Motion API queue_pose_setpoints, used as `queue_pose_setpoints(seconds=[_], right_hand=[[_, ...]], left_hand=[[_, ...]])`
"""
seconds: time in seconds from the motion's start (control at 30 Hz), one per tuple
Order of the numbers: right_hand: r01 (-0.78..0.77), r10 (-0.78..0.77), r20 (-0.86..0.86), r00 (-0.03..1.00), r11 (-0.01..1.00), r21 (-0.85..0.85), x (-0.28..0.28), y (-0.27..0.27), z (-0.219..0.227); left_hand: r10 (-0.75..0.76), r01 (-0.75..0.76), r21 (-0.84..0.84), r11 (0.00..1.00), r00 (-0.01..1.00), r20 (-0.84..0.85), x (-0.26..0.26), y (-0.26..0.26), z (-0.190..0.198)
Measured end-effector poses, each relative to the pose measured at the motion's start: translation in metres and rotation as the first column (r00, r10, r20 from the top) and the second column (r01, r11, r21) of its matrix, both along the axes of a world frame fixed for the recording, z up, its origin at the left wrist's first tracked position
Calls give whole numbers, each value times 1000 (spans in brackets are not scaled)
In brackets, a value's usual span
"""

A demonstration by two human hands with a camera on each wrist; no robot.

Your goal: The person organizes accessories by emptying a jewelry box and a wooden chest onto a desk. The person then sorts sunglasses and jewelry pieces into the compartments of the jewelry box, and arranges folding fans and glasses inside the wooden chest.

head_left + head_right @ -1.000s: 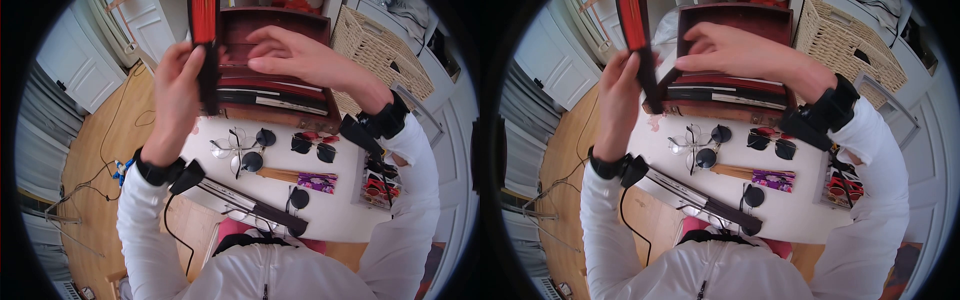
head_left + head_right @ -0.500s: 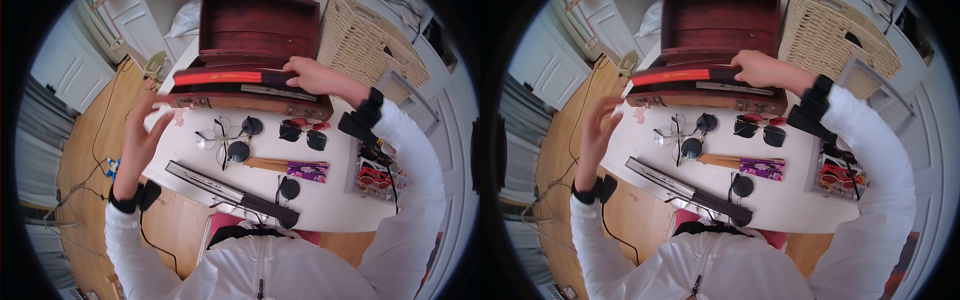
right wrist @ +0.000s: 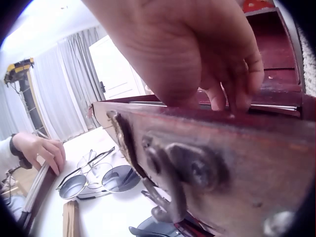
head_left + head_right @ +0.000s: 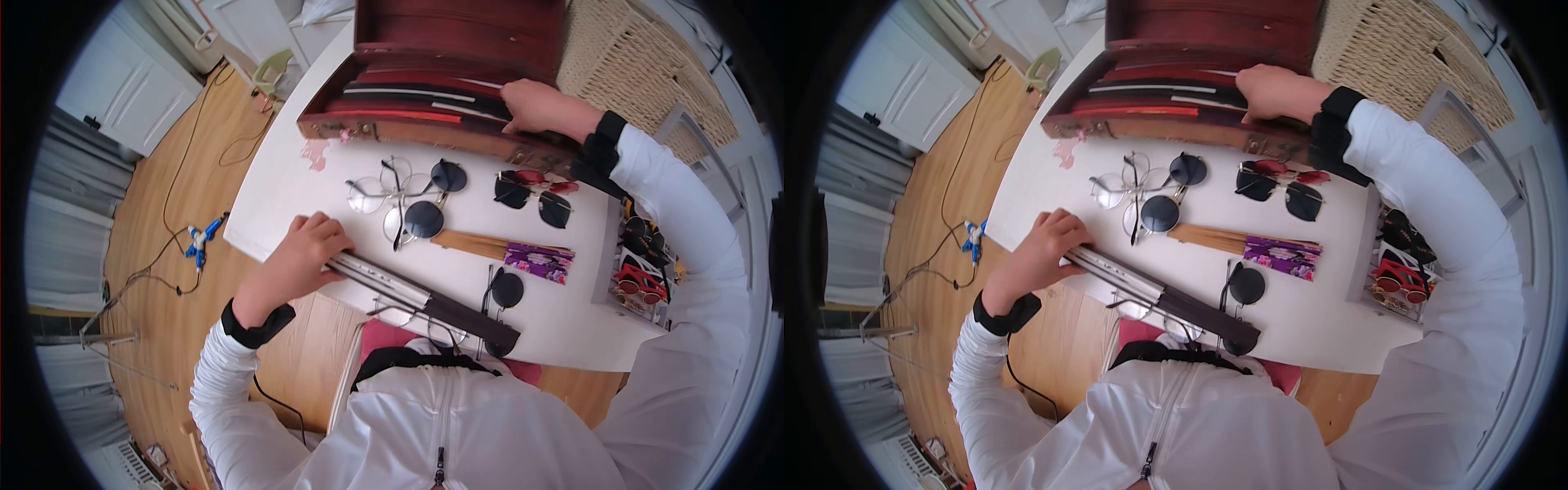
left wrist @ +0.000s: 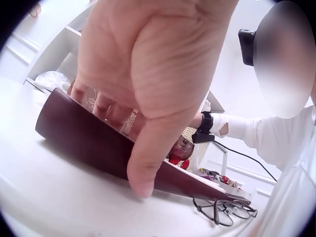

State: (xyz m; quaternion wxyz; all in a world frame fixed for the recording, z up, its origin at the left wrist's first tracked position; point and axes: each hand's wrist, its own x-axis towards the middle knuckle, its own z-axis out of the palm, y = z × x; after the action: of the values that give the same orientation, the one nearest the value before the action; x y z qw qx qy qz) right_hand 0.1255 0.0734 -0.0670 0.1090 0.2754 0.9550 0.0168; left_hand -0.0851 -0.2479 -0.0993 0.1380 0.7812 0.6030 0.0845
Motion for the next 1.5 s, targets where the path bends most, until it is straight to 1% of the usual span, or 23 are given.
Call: queue_pose_setpoints(seconds=[0.07, 0.27, 0.33, 0.47, 0.6, 0.67, 0.7, 0.8, 0.83, 0.87, 0.9, 0.93, 0.97, 1.07, 1.1, 1.13, 1.2, 1.23, 1.33, 1.4, 1.43, 1.47, 1.5], right_hand=[[16, -17, -13, 1000, 998, -59, 2, -1, 5], [36, -54, -132, 990, 990, -139, 14, 0, 44], [82, -140, -233, 962, 967, -243, 20, -17, 72], [-65, -129, -300, 945, 826, -560, 41, -56, 115], [-77, -48, -183, 982, 782, -619, 68, -72, 131], [-204, 101, -332, 938, 934, -292, 90, -69, 129], [-128, -105, -380, 919, 832, -540, 97, -62, 129], [-104, -108, -403, 909, 878, -468, 121, -55, 141], [-25, -162, -354, 921, 882, -470, 129, -55, 141], [-37, -151, -353, 923, 880, -473, 139, -59, 136], [-77, -84, -519, 851, 956, -281, 150, -65, 128], [-82, 13, -656, 754, 994, -75, 161, -71, 119], [31, 226, -706, 671, 943, 331, 167, -76, 106], [-125, 349, -630, 694, 920, 371, 192, -111, 106], [-222, 331, -594, 733, 942, 251, 195, -125, 96], [-304, 319, -553, 769, 945, 123, 194, -133, 83], [-329, 238, -350, 906, 916, -229, 190, -132, 55], [-338, 248, -353, 902, 914, -223, 188, -129, 37], [-419, 354, -381, 854, 902, -101, 190, -119, 15], [-321, 192, -520, 832, 932, -170, 189, -113, 31], [-248, 87, -513, 854, 935, -254, 187, -108, 45], [-249, 92, -516, 851, 938, -243, 181, -104, 53], [-240, -45, -672, 739, 915, -325, 175, -101, 60]], left_hand=[[10, -8, -65, 998, 999, 33, 0, 3, -2], [31, -28, -21, 999, 994, 109, 1, -1, 24], [97, -114, 77, 990, 976, 194, 2, -3, 40], [219, -224, 407, 885, 974, 59, 6, 12, 74], [246, -203, 582, 788, 969, 5, 10, 56, 104], [254, -222, 623, 750, 966, 40, 14, 83, 114], [237, -171, 608, 775, 971, -29, 15, 97, 123], [76, -17, 618, 786, 995, -69, 25, 138, 137], [48, -8, 590, 807, 997, -52, 26, 152, 139], [19, 5, 563, 826, 999, -36, 31, 161, 141], [31, -4, 562, 827, 999, -38, 43, 162, 145], [61, 43, 604, 796, 987, -150, 57, 165, 152], [95, 96, 637, 765, 961, -260, 66, 166, 156], [179, -46, 537, 842, 964, -198, 53, 174, 149], [95, 110, 664, 740, 959, -266, 45, 180, 138], [109, 99, 660, 744, 958, -266, 35, 183, 134], [165, -114, 372, 921, 981, -107, 22, 183, 132], [144, -83, 457, 886, 985, -99, 21, 180, 123], [176, -81, 449, 890, 969, -173, 23, 172, 113], [183, -98, 439, 893, 971, -157, 24, 165, 107], [168, -99, 451, 887, 979, -115, 26, 163, 104], [148, -95, 464, 881, 986, -79, 32, 160, 105], [204, -187, 466, 865, 979, 15, 51, 154, 108]])
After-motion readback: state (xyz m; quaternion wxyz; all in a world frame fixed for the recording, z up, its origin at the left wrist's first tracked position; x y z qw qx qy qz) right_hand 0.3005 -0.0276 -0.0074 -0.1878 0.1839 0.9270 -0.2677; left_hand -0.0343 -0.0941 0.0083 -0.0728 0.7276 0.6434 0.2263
